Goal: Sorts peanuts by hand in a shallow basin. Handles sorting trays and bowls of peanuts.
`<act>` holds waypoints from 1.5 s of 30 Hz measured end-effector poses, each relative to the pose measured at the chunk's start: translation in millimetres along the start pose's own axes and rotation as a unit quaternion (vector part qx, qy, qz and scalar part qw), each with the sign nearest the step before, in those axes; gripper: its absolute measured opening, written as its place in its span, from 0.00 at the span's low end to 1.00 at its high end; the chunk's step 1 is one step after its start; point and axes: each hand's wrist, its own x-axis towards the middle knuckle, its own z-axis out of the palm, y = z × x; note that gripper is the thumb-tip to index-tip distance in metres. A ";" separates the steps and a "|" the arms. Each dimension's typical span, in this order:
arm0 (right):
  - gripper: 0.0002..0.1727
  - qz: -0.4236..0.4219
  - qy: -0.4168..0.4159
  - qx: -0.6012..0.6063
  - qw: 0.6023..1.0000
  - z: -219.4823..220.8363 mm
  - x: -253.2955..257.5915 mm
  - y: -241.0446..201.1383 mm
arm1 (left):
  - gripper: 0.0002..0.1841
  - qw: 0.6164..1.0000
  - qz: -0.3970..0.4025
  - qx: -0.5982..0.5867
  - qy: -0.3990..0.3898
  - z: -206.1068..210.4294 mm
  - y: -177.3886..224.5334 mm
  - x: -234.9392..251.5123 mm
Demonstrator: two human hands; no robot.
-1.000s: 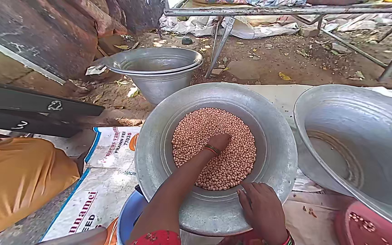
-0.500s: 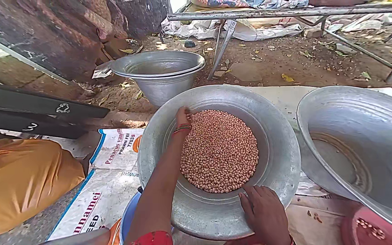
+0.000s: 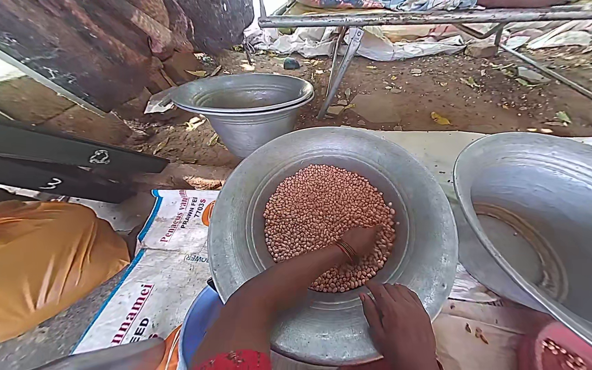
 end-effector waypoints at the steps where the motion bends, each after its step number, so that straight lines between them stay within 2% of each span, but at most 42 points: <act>1: 0.23 0.000 -0.002 0.001 1.000 -0.3 -0.7 -0.2 | 0.27 0.999 0.035 -0.013 -0.022 7.4 10.3 -0.8; 4: 0.23 0.006 0.002 0.004 1.000 -0.5 -0.2 -0.6 | 0.27 0.995 0.092 -0.004 -0.031 15.2 19.3 2.9; 7: 0.23 0.004 0.005 0.001 1.000 0.7 0.0 -0.7 | 0.26 0.994 0.075 0.080 -0.014 9.7 12.5 15.2; 10: 0.22 0.005 0.000 0.001 1.000 0.5 0.4 -0.4 | 0.26 0.992 -0.001 0.120 0.034 -21.4 1.8 46.2; 14: 0.21 0.009 0.004 0.001 1.000 0.7 -0.7 1.1 | 0.25 0.974 -0.156 0.024 0.162 -76.7 -31.4 58.6; 17: 0.21 0.011 0.012 0.004 1.000 1.1 -0.3 1.1 | 0.24 0.947 -0.232 0.029 0.218 -106.3 -82.8 38.6; 20: 0.20 0.013 0.012 0.009 1.000 -0.5 1.2 -0.2 | 0.26 0.937 -0.288 0.088 0.177 -115.1 -126.3 -4.8; 23: 0.20 0.014 0.014 0.012 1.000 -1.7 1.1 -1.2 | 0.27 0.943 -0.296 0.103 0.108 -85.6 -134.2 -52.7; 26: 0.22 0.014 0.013 0.014 1.000 -2.2 0.6 -2.3 | 0.25 0.969 -0.237 0.071 0.013 -45.7 -110.3 -88.5; 27: 0.22 0.014 0.013 0.014 1.000 -1.7 0.8 -2.1 | 0.25 0.980 -0.180 0.074 -0.030 -34.1 -97.6 -94.3; 29: 0.23 0.015 0.008 0.013 1.000 -1.3 -0.5 -2.5 | 0.25 0.992 -0.016 0.078 -0.095 -5.4 -75.1 -97.0; 31: 0.23 0.015 0.006 0.010 1.000 -0.8 -1.1 -1.2 | 0.23 0.979 0.133 0.096 -0.121 18.6 -52.8 -89.3; 33: 0.23 0.013 0.010 0.001 1.000 -0.4 -1.7 -0.1 | 0.24 0.975 0.152 0.107 -0.122 22.5 -40.9 -70.2; 35: 0.23 0.011 0.013 -0.003 1.000 -0.2 -1.8 -0.6 | 0.26 0.987 0.072 0.123 -0.078 -0.8 -42.6 -45.9; 37: 0.23 0.011 0.011 -0.002 1.000 -1.0 -0.2 -1.0 | 0.27 0.996 -0.042 0.073 0.023 -39.0 -56.4 -18.8; 39: 0.22 0.012 0.009 -0.001 1.000 -1.5 1.1 -1.2 | 0.27 0.982 -0.118 -0.002 0.144 -75.5 -77.6 4.2; 41: 0.23 0.010 0.012 -0.004 1.000 -1.3 0.9 -0.8 | 0.24 0.964 -0.146 -0.030 0.218 -94.9 -94.6 15.6; 45: 0.22 0.007 0.014 -0.004 1.000 -3.1 2.1 -0.9 | 0.23 0.961 -0.178 -0.016 0.211 -98.8 -102.5 24.7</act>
